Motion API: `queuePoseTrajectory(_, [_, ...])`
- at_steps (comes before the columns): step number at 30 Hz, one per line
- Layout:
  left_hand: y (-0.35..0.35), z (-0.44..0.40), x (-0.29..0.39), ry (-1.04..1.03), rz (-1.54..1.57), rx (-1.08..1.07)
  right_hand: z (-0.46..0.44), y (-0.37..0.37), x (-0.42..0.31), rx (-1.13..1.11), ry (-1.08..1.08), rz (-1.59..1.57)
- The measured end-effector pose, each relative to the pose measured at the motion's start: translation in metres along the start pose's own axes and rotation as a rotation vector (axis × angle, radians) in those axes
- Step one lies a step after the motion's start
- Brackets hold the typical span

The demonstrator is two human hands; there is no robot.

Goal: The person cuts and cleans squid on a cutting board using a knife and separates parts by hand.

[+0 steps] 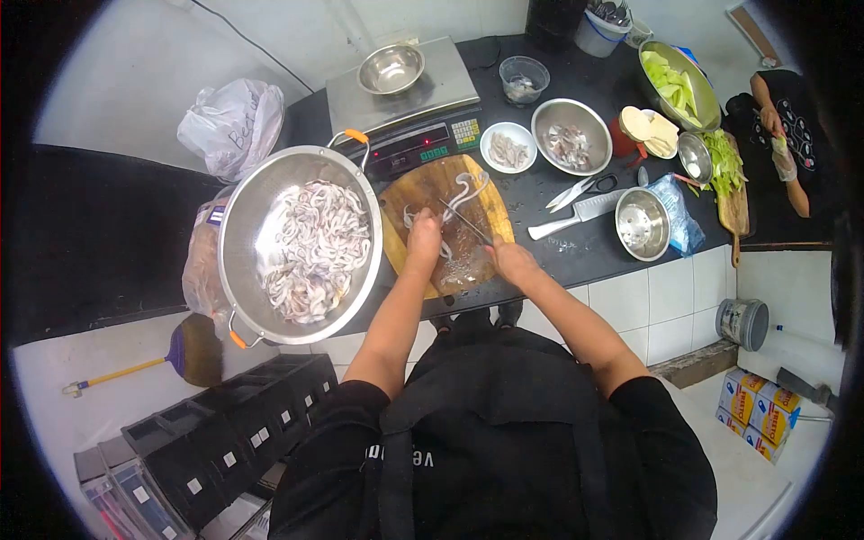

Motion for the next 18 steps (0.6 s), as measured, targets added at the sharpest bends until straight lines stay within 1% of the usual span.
queuePoseTrajectory(5, [0.003,0.002,-0.002,0.019,0.029,0.033,0.031,0.005,0.030,-0.058,-0.076,-0.002])
queuePoseTrajectory(7, [0.000,0.006,-0.008,0.074,-0.022,-0.012,0.031,0.003,0.035,-0.047,-0.065,0.007])
queuePoseTrajectory(11, [0.004,0.005,-0.009,0.123,-0.014,-0.054,0.036,0.006,0.037,-0.054,-0.069,-0.019])
queuePoseTrajectory(13, [0.023,-0.006,0.012,0.111,0.010,-0.019,0.044,0.016,0.042,-0.039,0.014,-0.043])
queuePoseTrajectory(14, [0.024,-0.015,0.016,0.108,0.012,-0.017,0.047,0.023,0.046,-0.035,0.012,-0.042])
queuePoseTrajectory(16, [0.022,-0.025,0.026,0.029,0.161,0.138,0.063,0.043,0.052,0.021,0.000,-0.087])
queuePoseTrajectory(17, [0.017,-0.026,0.031,0.032,0.171,0.133,0.066,0.043,0.056,0.016,-0.011,-0.082])
queuePoseTrajectory(18, [0.010,-0.030,0.035,0.011,0.146,0.137,0.065,0.049,0.058,0.066,-0.028,-0.112])
Point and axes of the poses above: each hand's wrist, its own z-axis away from the middle knuckle, its own y-axis out of the back of the hand, x = y × z, the point moved 7 cm from there along -z, towards the middle knuckle, and after that the axes turned 13 degrees about -y, right-handed, at the moved point
